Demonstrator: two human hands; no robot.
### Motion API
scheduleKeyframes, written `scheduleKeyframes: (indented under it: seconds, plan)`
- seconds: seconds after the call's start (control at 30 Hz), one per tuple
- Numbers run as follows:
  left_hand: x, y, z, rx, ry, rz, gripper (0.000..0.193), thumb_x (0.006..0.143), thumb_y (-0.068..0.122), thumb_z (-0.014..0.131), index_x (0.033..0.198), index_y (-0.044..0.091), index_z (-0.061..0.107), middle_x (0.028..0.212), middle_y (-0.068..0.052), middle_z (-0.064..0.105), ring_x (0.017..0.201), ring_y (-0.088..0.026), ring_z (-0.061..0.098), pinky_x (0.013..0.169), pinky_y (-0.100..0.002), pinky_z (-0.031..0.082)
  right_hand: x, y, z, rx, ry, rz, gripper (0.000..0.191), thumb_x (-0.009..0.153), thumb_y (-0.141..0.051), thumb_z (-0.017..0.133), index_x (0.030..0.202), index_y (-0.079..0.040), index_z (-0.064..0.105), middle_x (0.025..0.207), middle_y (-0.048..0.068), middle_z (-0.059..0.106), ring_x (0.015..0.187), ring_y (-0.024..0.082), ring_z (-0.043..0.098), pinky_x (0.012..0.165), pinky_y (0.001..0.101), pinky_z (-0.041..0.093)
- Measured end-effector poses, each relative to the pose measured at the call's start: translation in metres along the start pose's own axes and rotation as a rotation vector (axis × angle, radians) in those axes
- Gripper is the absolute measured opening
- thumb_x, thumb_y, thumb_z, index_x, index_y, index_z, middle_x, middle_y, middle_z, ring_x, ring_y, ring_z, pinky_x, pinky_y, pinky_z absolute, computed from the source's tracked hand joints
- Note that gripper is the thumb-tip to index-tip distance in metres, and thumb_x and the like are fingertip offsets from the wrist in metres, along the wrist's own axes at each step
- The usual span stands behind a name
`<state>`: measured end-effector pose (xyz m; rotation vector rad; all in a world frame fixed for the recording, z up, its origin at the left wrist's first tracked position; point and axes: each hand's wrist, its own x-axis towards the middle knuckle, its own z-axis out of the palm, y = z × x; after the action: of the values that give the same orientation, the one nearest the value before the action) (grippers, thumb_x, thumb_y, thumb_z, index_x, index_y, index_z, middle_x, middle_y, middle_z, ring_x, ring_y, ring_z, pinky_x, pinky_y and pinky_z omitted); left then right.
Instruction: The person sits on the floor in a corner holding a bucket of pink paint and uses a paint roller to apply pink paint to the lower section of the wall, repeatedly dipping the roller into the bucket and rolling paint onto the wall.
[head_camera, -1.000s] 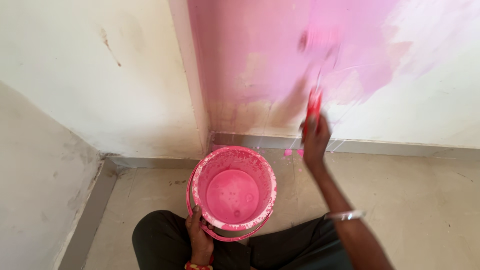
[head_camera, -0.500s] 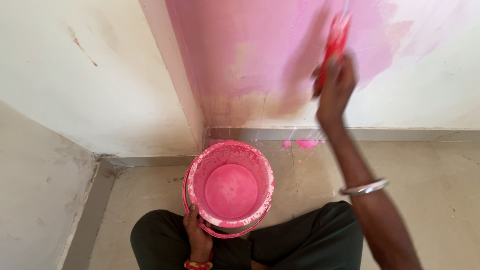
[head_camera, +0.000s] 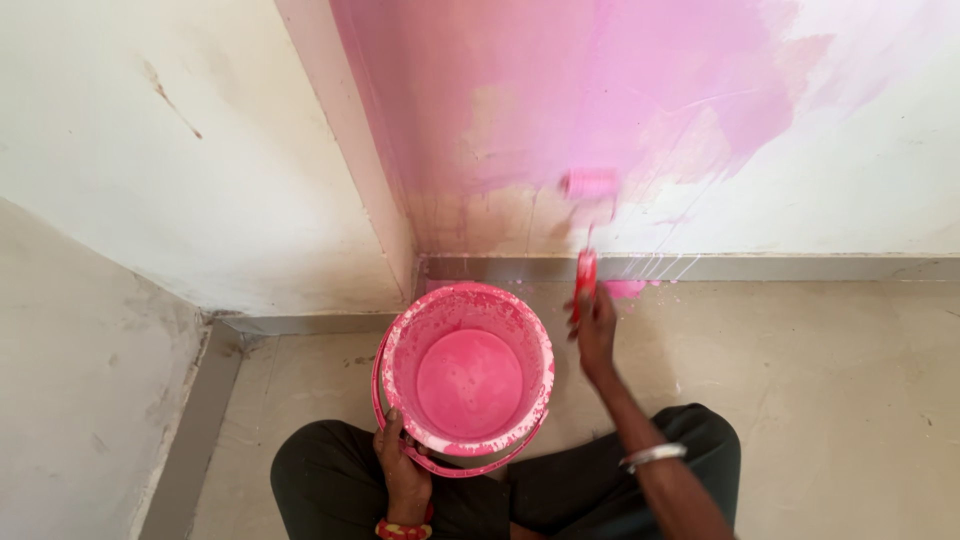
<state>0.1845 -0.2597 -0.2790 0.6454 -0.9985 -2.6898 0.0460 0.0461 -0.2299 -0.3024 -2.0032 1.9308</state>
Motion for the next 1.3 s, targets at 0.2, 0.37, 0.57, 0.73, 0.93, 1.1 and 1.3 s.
scheduleKeyframes:
  seconds: [0.2,0.37,0.57,0.73,0.93,1.1,1.3]
  plan:
    - [0.0,0.002,-0.001,0.008,0.018,-0.017,0.016,0.097,0.026,0.065,0.09,0.012,0.061,0.069,0.006,0.054,0.052,-0.005,0.046,0.043,-0.023,0.035,0.008,-0.009,0.003,0.053,0.006,-0.066,0.037,0.108,-0.041,0.051,0.118,-0.007,0.06,0.084,0.002,0.062,0.056,0.005,0.05,0.043,0.022,0.044]
    - [0.002,-0.002,-0.003,0.002,0.009,0.0,0.019,0.098,0.027,0.066,0.089,0.012,0.06,0.069,0.006,0.054,0.052,-0.005,0.046,0.043,-0.023,0.035,0.072,-0.14,-0.011,-0.075,-0.004,-0.344,0.038,0.113,-0.041,0.049,0.125,-0.006,0.059,0.087,0.001,0.062,0.061,0.004,0.051,0.046,0.0209,0.045]
    - [-0.002,0.002,0.0,0.036,0.054,-0.017,0.018,0.097,0.028,0.064,0.089,0.013,0.061,0.071,0.006,0.057,0.055,-0.004,0.049,0.046,-0.022,0.036,0.1,-0.232,-0.01,-0.048,0.002,-0.439,0.042,0.112,-0.043,0.05,0.134,-0.007,0.056,0.085,0.002,0.062,0.062,0.005,0.052,0.044,0.0211,0.042]
    - [-0.001,0.002,0.003,0.005,-0.036,0.011,0.022,0.1,0.029,0.067,0.087,0.012,0.061,0.069,0.006,0.055,0.054,-0.005,0.047,0.046,-0.023,0.035,0.065,-0.137,0.005,-0.071,0.05,-0.265,0.04,0.111,-0.044,0.049,0.127,-0.009,0.058,0.09,-0.001,0.064,0.066,0.004,0.054,0.045,0.0205,0.044]
    - [0.0,0.002,0.001,0.023,0.003,0.013,0.02,0.099,0.028,0.066,0.088,0.012,0.06,0.068,0.007,0.052,0.055,-0.005,0.046,0.046,-0.023,0.036,-0.01,0.012,0.002,0.101,0.043,0.117,0.043,0.102,-0.044,0.055,0.131,-0.012,0.056,0.086,0.0,0.061,0.062,0.005,0.052,0.043,0.0222,0.043]
    - [0.002,-0.001,-0.003,0.044,0.032,-0.006,0.017,0.097,0.028,0.063,0.09,0.013,0.061,0.07,0.006,0.056,0.055,-0.004,0.048,0.046,-0.023,0.035,0.01,0.012,-0.011,0.12,0.031,0.048,0.038,0.104,-0.042,0.054,0.123,-0.009,0.058,0.083,0.001,0.062,0.055,0.007,0.05,0.041,0.0233,0.045]
    - [0.003,-0.004,-0.007,0.023,0.017,0.013,0.017,0.099,0.028,0.066,0.093,0.013,0.061,0.074,0.006,0.057,0.057,-0.004,0.049,0.046,-0.023,0.035,0.094,-0.141,-0.042,-0.056,0.007,-0.311,0.04,0.111,-0.046,0.049,0.12,-0.008,0.055,0.086,0.001,0.06,0.059,0.005,0.051,0.042,0.0225,0.045]
